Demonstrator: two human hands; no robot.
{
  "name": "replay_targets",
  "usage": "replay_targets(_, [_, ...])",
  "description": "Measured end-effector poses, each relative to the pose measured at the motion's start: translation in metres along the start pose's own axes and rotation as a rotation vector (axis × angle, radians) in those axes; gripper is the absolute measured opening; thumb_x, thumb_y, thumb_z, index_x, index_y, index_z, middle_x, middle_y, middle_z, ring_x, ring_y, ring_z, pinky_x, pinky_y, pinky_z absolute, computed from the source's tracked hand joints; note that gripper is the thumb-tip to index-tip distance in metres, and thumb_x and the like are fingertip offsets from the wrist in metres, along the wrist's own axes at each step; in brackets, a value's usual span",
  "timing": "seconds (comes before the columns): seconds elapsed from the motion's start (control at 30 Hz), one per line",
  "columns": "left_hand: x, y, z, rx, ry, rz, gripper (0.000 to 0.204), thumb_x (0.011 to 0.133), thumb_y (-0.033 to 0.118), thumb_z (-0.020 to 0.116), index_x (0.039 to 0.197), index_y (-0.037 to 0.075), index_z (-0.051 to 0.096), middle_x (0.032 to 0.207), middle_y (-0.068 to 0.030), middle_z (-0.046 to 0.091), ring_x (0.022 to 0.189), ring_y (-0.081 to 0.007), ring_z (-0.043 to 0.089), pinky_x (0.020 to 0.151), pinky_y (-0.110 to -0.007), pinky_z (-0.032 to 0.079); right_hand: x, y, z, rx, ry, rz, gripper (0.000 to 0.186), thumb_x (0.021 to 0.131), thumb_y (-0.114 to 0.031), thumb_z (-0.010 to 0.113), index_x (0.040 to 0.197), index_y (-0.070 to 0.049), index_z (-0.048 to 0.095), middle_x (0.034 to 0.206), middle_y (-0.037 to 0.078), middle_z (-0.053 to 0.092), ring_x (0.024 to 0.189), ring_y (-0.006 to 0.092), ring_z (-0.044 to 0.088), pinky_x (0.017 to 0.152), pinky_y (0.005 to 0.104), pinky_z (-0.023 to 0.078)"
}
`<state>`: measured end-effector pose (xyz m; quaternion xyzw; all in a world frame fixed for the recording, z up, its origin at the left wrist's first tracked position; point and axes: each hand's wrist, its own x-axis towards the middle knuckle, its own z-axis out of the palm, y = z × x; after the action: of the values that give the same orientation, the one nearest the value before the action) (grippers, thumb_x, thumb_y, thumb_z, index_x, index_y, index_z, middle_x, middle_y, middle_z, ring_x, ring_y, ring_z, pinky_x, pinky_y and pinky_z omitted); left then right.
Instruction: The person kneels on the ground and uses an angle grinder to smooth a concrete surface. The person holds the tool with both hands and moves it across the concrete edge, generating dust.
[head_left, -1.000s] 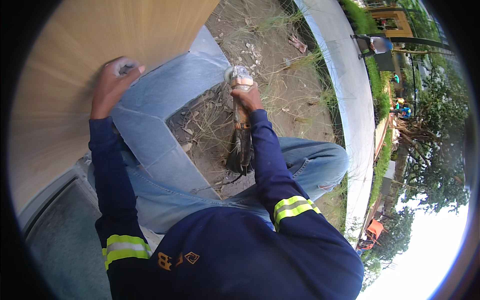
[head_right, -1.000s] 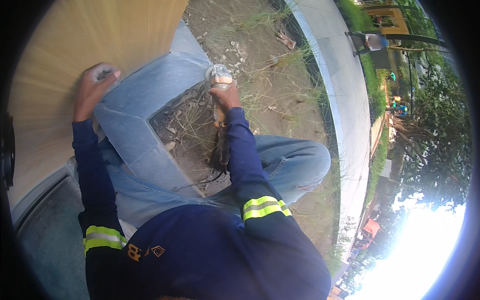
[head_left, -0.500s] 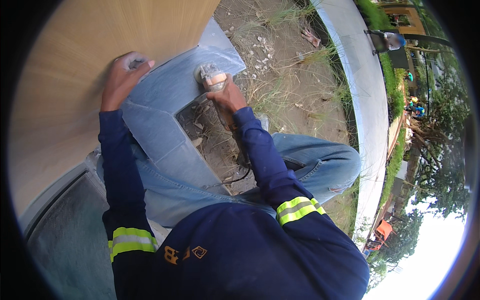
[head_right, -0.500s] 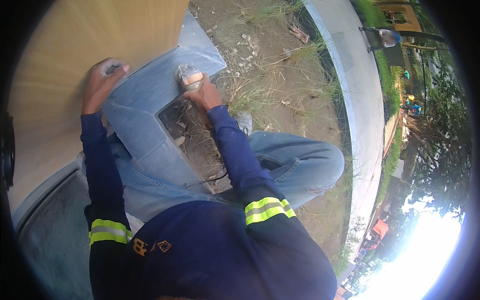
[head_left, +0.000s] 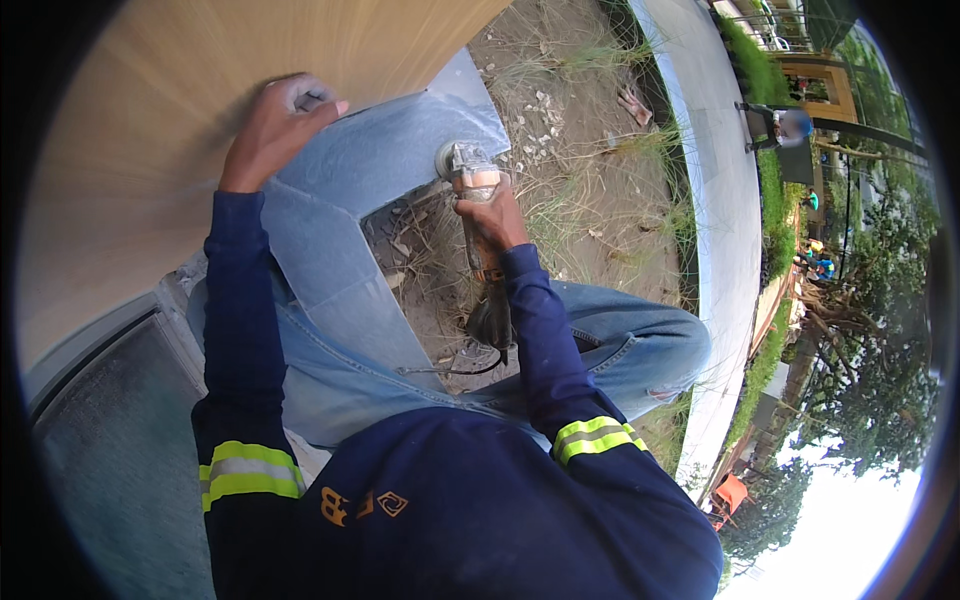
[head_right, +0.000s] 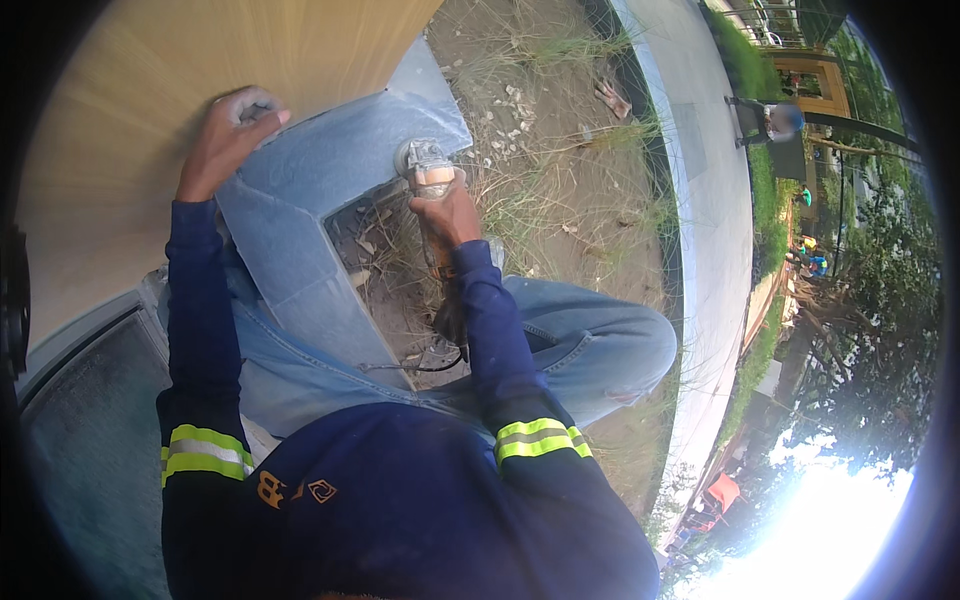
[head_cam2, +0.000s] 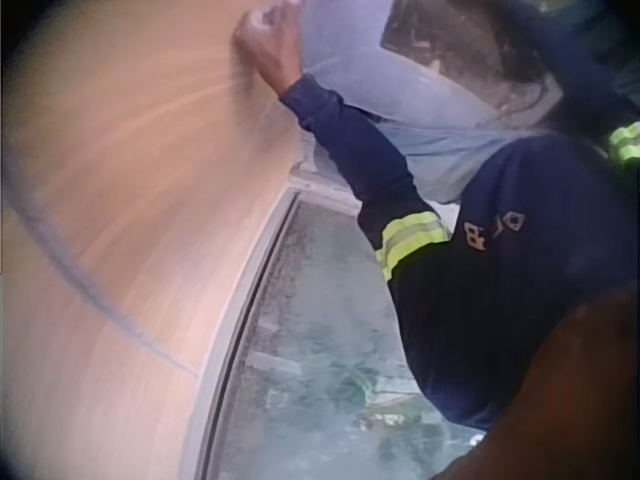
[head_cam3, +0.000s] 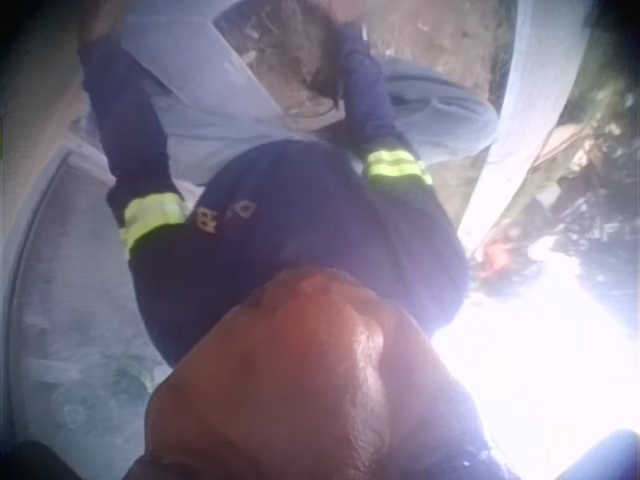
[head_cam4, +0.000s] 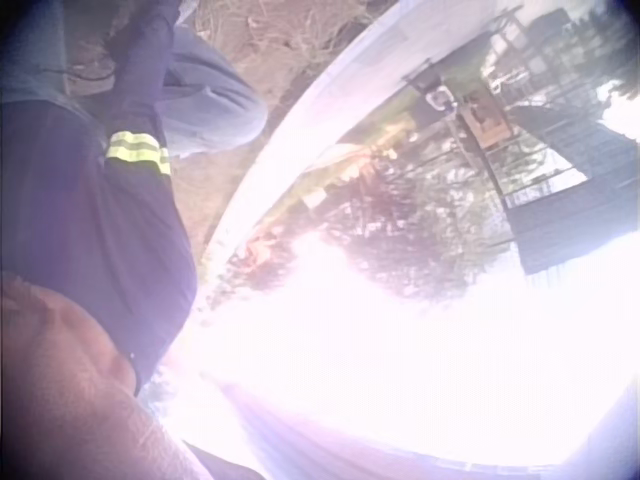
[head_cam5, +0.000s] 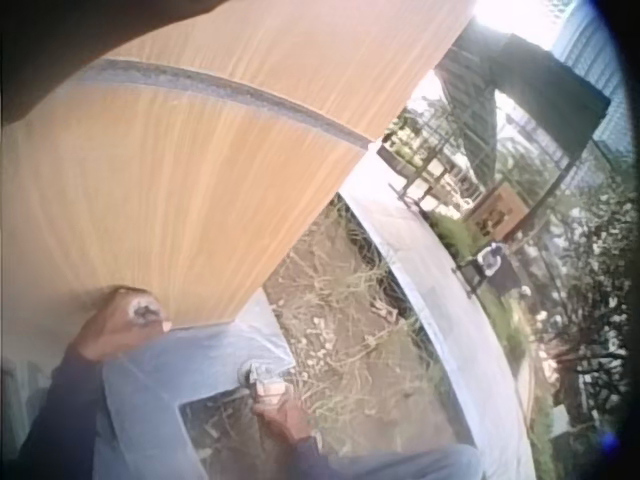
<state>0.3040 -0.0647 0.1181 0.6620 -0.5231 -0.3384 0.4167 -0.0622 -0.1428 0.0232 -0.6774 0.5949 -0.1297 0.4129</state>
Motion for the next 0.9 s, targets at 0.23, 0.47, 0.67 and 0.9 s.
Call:
replay_targets(0.23, [-0.003,-0.010,-0.003,-0.028,0.006,-0.009,0.029,0.094,0.029,0.073,0.101,0.001,0.070,0.086,-0.0021,0.066,0.078,-0.0085,0.058,0.070,-0.026,0.047,0.031,-0.038,0.017,-0.005,-0.067,-0.048,0.076,0.071,-0.024,0.084,0.130,0.005,0.046,0.111,0.027,0.068,0.104,0.0384,0.069,0.094,0.0418,0.052])
replay_targets(0.47, [-0.003,-0.005,-0.006,-0.037,-0.009,-0.045,0.029,0.094,0.028,0.073,0.100,0.000,0.071,0.088,-0.0035,0.067,0.081,-0.0095,0.059,0.074,-0.027,0.048,0.064,-0.012,0.003,0.056,-0.021,-0.034,0.078,0.069,-0.023,0.086,0.129,0.007,0.047,0.112,0.024,0.068,0.100,0.0317,0.070,0.088,0.0382,0.056])
replay_targets(0.67, [-0.011,-0.007,-0.008,-0.014,0.052,0.026,0.029,0.094,0.028,0.074,0.100,-0.001,0.070,0.088,-0.0035,0.067,0.081,-0.0098,0.059,0.075,-0.027,0.048,0.002,-0.037,0.002,0.096,-0.078,0.027,0.077,0.070,-0.022,0.084,0.130,0.007,0.046,0.112,0.023,0.069,0.100,0.0304,0.070,0.087,0.0378,0.055])
replay_targets(0.9, [-0.008,-0.012,-0.005,-0.054,0.067,0.024,0.037,0.090,0.035,0.076,0.095,-0.001,0.073,0.086,-0.0087,0.070,0.080,-0.0160,0.063,0.077,-0.033,0.051,0.036,-0.039,0.022,0.054,-0.093,-0.080,0.079,0.070,-0.024,0.085,0.132,0.005,0.046,0.114,0.024,0.068,0.101,0.0328,0.069,0.092,0.0394,0.053])
